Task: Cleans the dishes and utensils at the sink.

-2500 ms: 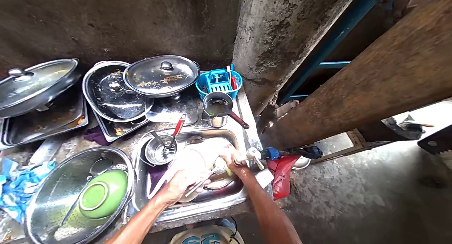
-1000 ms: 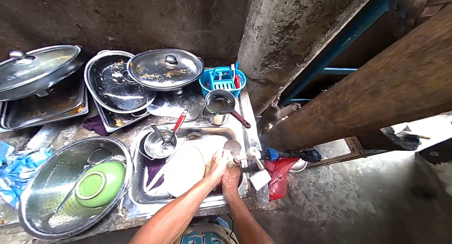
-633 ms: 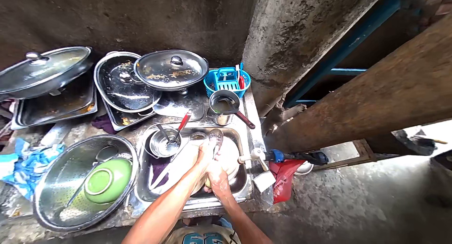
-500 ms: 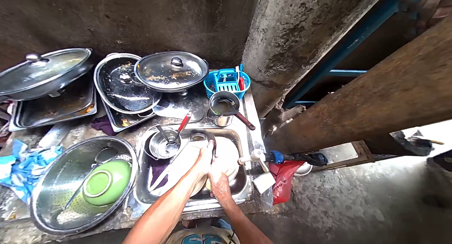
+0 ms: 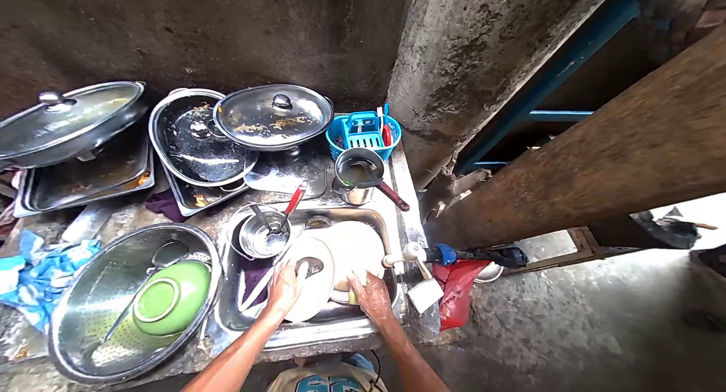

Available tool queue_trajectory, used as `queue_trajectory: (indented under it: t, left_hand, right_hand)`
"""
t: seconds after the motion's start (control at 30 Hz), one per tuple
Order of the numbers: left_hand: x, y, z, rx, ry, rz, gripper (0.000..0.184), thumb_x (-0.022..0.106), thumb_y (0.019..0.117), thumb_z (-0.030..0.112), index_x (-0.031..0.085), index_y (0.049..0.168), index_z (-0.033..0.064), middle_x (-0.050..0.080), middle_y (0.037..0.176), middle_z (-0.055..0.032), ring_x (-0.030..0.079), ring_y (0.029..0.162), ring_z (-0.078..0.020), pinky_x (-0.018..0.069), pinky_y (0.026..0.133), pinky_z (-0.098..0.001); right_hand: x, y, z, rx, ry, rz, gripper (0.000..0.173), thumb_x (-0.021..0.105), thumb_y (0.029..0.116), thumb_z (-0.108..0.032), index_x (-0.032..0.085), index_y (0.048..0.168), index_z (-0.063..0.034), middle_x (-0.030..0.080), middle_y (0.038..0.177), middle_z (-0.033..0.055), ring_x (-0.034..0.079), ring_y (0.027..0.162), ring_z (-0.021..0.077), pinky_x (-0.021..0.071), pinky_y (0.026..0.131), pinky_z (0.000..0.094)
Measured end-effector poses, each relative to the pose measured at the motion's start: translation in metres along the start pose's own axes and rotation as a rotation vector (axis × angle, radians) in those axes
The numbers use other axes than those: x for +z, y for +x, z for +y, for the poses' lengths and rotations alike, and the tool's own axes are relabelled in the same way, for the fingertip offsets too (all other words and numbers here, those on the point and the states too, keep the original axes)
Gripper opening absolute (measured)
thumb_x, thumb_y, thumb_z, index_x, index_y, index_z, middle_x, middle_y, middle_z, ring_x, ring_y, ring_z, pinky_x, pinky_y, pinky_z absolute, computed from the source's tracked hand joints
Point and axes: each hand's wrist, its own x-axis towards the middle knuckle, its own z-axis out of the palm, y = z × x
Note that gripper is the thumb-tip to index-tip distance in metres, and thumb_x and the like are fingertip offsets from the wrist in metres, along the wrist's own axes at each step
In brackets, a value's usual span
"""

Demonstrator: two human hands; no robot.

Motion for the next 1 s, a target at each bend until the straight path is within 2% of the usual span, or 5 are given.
queue_trajectory:
  t: [0.27,0.4,0.6,0.77,1.0]
  left_hand:
    - [-0.073,0.088,0.037,0.096,-0.073,0.216,0.054,0.063,0.1008,0.029,0.048,0.145,0.0010,0.054,0.141,-0.0269,0.065,0.114,-0.0388,0.0532,0.096,-0.0550]
    - [-0.102,0.096,0.044,0.122,0.073,0.039,0.041,0.051,0.1080,0.034,0.058,0.134,0.0027,0.068,0.118,-0.0247,0.066,0.111,-0.0438,0.0480,0.095,-0.0646]
    - [-0.129,0.045,0.026,0.549,-0.094,0.524,0.033,0.061,0.1021,0.026,0.067,0.118,-0.0019,0.073,0.106,-0.0173,0.073,0.093,-0.0235,0.0596,0.085,-0.0410]
    - [-0.143,0.013,0.034,0.722,-0.348,0.733,0.027,0.070,0.0953,0.014,0.067,0.106,-0.0110,0.072,0.102,-0.0196,0.070,0.096,-0.0137,0.0564,0.090,-0.0256]
    - [-0.100,-0.020,0.072,0.731,-0.743,0.499,0.019,0.075,0.0918,0.016,0.068,0.102,0.0020,0.075,0.097,-0.0005,0.073,0.085,-0.0092,0.0638,0.079,-0.0298]
  right_hand:
    - [-0.003,0.005,-0.008,-0.006,0.180,-0.053,0.049,0.055,0.1036,-0.044,0.067,0.123,-0.0003,0.072,0.104,0.0183,0.072,0.089,0.0255,0.0590,0.085,0.0453]
    - [-0.005,0.008,-0.004,-0.044,0.245,0.009,0.046,0.059,0.1012,-0.040,0.069,0.121,-0.0001,0.072,0.112,0.0184,0.069,0.107,0.0257,0.0521,0.100,0.0457]
    - [-0.010,0.009,-0.011,0.033,0.325,0.061,0.056,0.073,0.0937,-0.033,0.060,0.134,0.0032,0.064,0.131,0.0237,0.059,0.127,0.0296,0.0432,0.112,0.0443]
    - [0.000,0.020,-0.029,-0.165,0.386,0.134,0.035,0.068,0.0948,-0.020,0.069,0.121,0.0025,0.071,0.117,0.0187,0.067,0.111,0.0239,0.0516,0.102,0.0402]
    - [-0.001,0.059,-0.057,-0.735,0.127,0.164,0.059,0.064,0.0971,-0.034,0.055,0.148,-0.0061,0.040,0.159,0.0250,0.038,0.147,0.0413,0.0318,0.122,0.0536]
